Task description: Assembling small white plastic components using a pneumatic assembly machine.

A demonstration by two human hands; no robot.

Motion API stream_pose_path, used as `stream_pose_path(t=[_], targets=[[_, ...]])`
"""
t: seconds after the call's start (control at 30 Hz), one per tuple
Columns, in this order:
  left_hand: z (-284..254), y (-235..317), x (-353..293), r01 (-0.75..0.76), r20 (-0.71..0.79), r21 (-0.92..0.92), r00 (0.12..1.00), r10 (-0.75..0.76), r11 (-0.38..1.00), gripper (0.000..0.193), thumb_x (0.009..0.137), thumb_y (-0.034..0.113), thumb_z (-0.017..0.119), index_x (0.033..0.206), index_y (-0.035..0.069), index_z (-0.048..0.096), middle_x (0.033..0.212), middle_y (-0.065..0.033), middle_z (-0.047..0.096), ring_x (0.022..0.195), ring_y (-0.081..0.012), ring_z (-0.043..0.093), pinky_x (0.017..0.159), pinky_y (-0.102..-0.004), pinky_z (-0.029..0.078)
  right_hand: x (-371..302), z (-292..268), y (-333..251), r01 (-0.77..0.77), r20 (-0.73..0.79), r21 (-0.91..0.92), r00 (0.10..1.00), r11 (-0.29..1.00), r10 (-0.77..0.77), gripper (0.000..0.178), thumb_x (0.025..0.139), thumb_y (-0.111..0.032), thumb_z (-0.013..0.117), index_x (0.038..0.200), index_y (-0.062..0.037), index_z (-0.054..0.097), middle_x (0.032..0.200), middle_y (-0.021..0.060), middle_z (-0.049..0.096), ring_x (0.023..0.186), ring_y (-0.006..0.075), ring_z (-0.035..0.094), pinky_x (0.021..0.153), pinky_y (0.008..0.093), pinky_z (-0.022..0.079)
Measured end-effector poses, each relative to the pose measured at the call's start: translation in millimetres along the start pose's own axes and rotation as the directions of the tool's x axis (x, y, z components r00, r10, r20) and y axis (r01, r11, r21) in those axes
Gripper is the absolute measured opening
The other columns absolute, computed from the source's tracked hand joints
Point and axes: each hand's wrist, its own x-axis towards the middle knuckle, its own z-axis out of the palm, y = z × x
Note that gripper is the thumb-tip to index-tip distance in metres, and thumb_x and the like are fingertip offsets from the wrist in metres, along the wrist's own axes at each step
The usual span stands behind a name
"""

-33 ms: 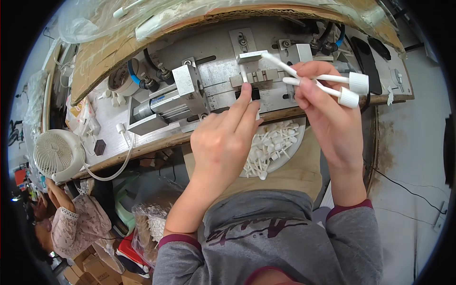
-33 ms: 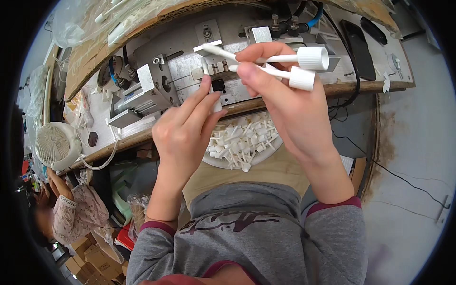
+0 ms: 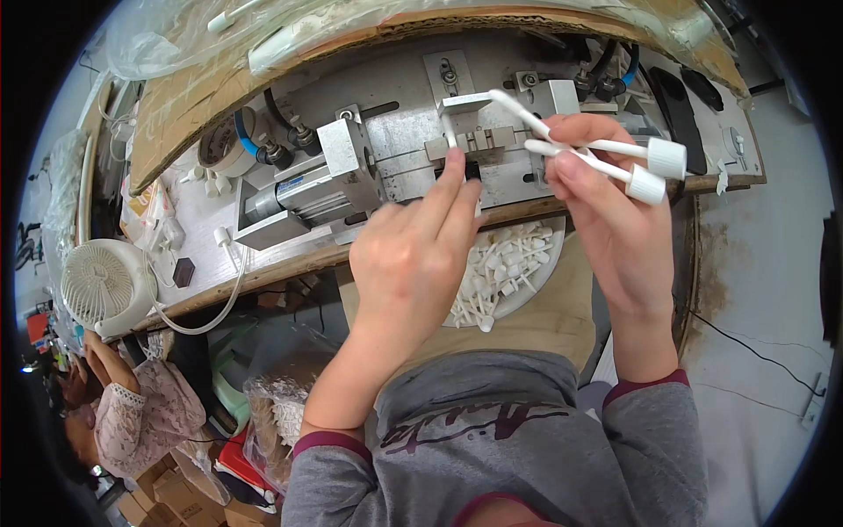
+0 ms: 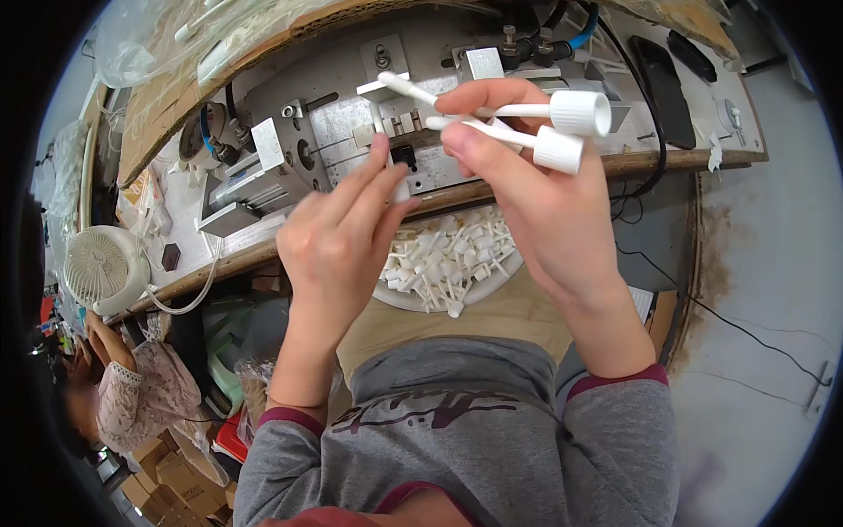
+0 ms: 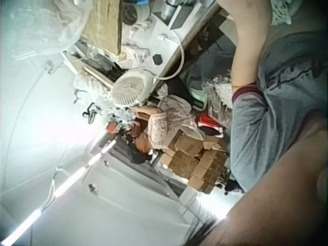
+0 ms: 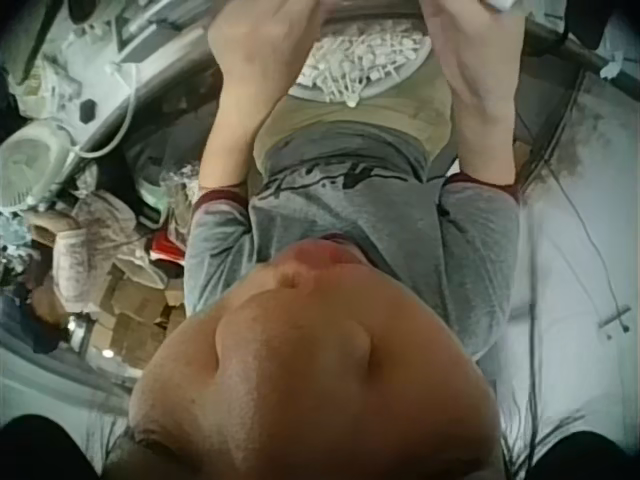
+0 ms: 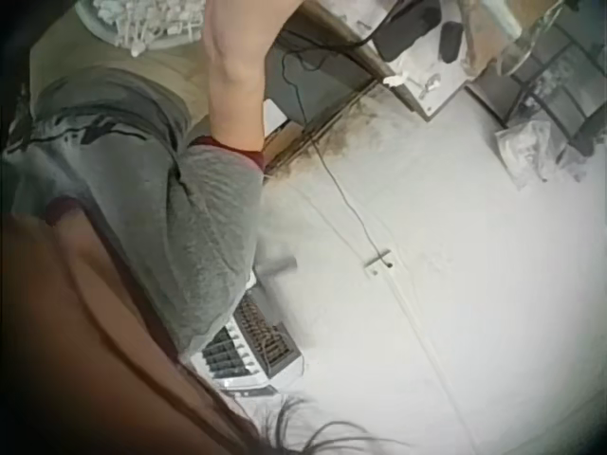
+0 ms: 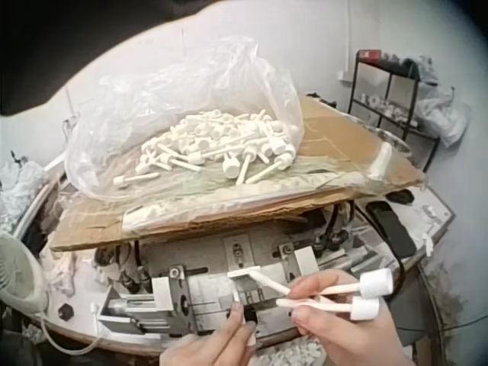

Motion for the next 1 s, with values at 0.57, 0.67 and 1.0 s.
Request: stream_pose_path(t=[0.57,0.67,1.0], targets=[[-27.8,21.4,0.7,0.15,0.044,-0.766,0.982,-0.182,0.625,0.047,0.066,0.0,0.089,0.107,-0.005,0.069,0.112,-0.0131,0.069,0.094,-0.0169,0.069,0.081,-0.0289,0.059,-2.4,7.1,38.1,0.626,0.449,-0.774,0.65,0.097,-0.614,0.037,0.077,0.007,0.073,0.114,0.0027,0.071,0.118,0.0192,0.068,0.1,0.0279,0.07,0.081,0.0326,0.06],[-34.1,20.0,-1.2,0.236,0.134,-0.835,0.963,-0.232,0.498,0.043,0.066,-0.003,0.088,0.106,-0.005,0.07,0.11,-0.0135,0.069,0.094,-0.0176,0.069,0.079,-0.0278,0.059,0.3,7.0,41.6,0.642,0.451,-0.756,0.653,0.129,-0.608,0.04,0.077,0.007,0.073,0.116,0.0006,0.071,0.119,0.0191,0.068,0.1,0.0282,0.07,0.081,0.0322,0.06],[-15.8,5.3,-9.3,0.135,-0.135,-0.517,0.962,-0.236,0.845,0.042,0.066,-0.002,0.086,0.107,0.001,0.074,0.104,-0.0124,0.068,0.086,-0.0158,0.066,0.07,-0.0269,0.058,5.3,-1.5,28.2,0.656,0.364,-0.687,0.683,0.312,-0.633,0.03,0.087,0.007,0.067,0.116,-0.0003,0.071,0.126,0.0175,0.066,0.102,0.0215,0.069,0.079,0.0267,0.061]])
